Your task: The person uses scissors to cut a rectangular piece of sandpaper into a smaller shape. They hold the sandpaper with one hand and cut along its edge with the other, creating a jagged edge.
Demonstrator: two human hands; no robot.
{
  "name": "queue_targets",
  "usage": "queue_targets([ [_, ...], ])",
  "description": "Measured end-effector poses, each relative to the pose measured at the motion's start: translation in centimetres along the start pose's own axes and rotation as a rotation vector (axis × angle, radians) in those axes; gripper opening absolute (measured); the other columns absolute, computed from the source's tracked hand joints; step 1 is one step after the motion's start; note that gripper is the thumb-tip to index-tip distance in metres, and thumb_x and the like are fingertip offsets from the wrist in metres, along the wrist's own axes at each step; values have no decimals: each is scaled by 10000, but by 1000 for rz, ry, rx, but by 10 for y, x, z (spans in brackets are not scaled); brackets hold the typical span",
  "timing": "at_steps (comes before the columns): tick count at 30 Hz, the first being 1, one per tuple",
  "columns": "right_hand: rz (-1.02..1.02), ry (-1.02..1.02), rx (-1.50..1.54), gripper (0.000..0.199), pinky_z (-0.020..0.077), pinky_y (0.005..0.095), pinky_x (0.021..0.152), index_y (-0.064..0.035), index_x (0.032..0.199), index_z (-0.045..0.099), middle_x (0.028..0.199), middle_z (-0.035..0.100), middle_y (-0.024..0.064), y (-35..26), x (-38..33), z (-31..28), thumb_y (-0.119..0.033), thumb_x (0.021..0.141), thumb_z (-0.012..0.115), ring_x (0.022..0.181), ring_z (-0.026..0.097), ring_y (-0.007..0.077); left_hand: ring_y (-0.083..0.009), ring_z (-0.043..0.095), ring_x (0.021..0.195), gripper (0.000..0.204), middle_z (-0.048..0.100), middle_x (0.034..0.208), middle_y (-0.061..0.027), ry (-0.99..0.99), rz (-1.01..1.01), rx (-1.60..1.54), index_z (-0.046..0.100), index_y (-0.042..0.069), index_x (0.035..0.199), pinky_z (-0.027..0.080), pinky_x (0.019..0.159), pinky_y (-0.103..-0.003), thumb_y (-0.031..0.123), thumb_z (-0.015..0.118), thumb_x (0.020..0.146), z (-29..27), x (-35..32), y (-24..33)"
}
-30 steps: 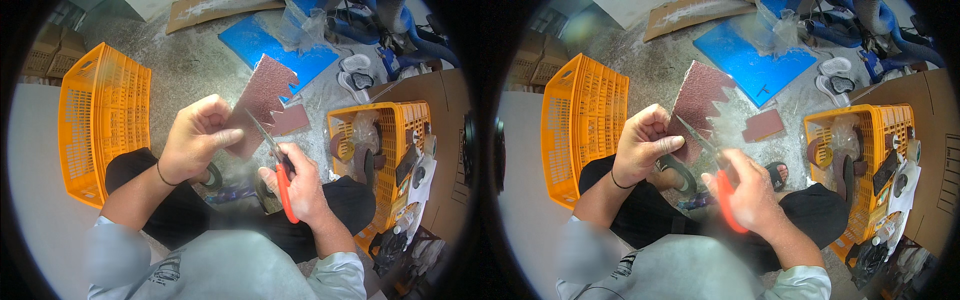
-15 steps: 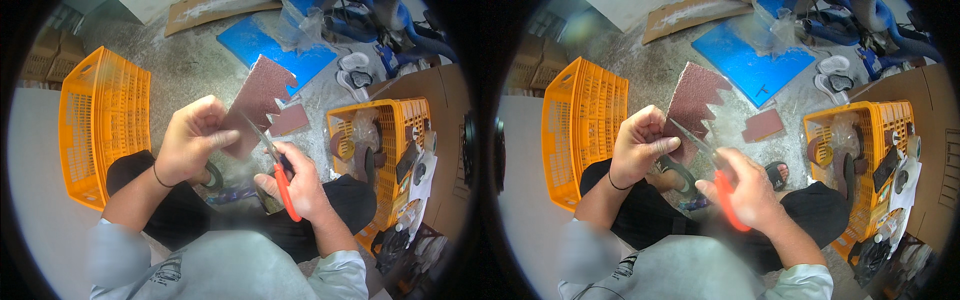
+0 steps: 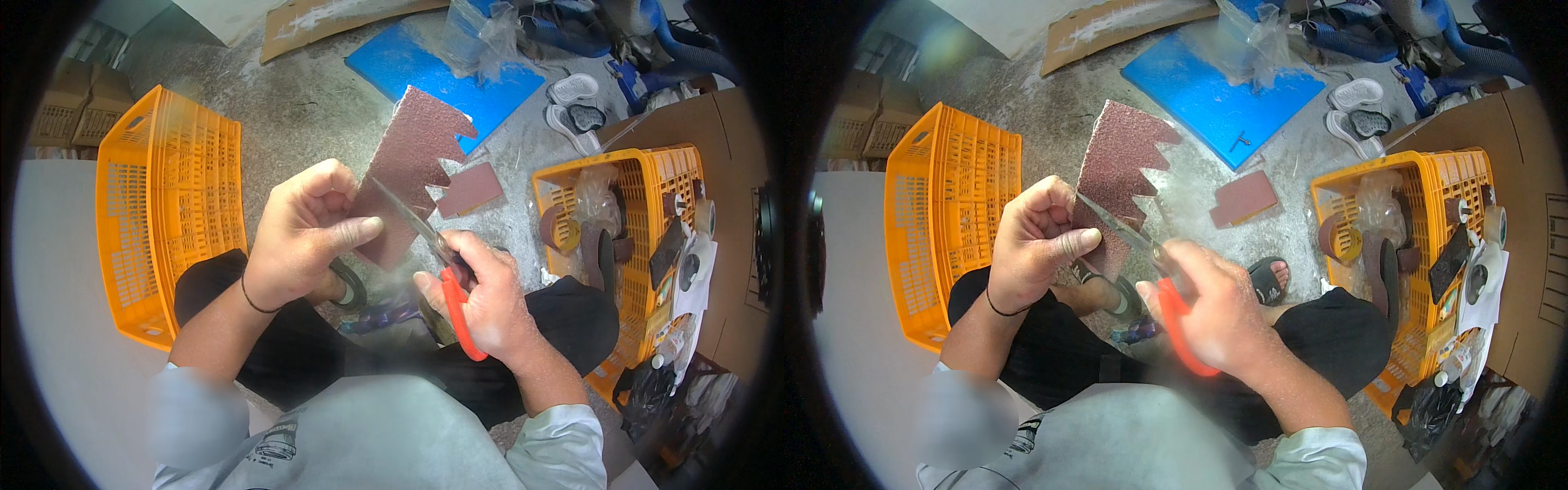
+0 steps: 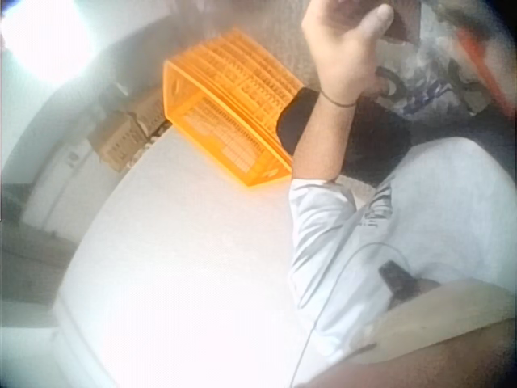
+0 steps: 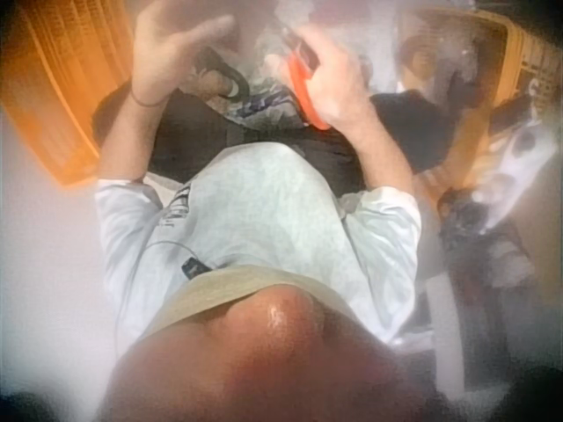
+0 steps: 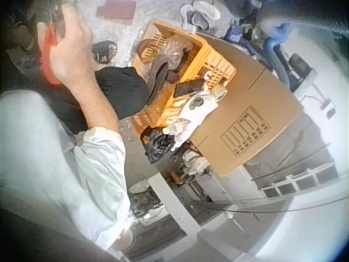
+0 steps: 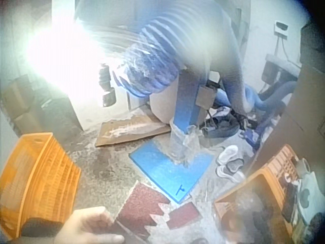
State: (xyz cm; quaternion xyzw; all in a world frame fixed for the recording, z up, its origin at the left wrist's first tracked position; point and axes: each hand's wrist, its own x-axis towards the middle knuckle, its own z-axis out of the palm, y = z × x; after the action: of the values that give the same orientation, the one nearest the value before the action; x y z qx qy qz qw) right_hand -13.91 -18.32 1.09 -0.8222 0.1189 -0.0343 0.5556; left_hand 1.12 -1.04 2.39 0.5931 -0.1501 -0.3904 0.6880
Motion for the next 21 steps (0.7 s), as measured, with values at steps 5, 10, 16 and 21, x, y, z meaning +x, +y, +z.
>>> queue_targets([
  [5, -30, 16, -10, 350, 433, 271, 558, 6, 1068, 592, 664, 517, 29, 1, 1, 3, -136, 814, 787, 584, 476, 89, -76, 596, 854, 248, 573, 872, 5, -3, -41, 2, 519, 50, 902, 514, 759, -255, -128, 669, 815, -2, 1, 2],
  [10, 14, -25, 21, 444, 448, 271, 606, -7, 1112, 583, 735, 549, 21, 0, 1, 1, -187, 787, 827, 651, 488, 82, -70, 592, 853, 239, 564, 870, 9, -30, -54, -47, 516, 44, 894, 512, 754, -251, -127, 666, 818, -2, 0, 5],
  [16, 52, -76, 39, 521, 458, 261, 668, -26, 1158, 565, 827, 556, 1, 2, -1, -1, -200, 761, 853, 728, 481, 73, -53, 550, 847, 243, 546, 868, 16, -10, -42, 12, 509, 44, 886, 485, 748, -239, -118, 675, 812, 4, -4, -1],
  [21, 87, -74, 89, 440, 456, 255, 647, -21, 1123, 583, 777, 543, -7, 0, -1, -2, -163, 785, 826, 694, 469, 68, -53, 546, 844, 251, 544, 870, 18, -2, -29, 29, 513, 50, 885, 481, 752, -239, -118, 681, 803, 3, -2, -3],
])
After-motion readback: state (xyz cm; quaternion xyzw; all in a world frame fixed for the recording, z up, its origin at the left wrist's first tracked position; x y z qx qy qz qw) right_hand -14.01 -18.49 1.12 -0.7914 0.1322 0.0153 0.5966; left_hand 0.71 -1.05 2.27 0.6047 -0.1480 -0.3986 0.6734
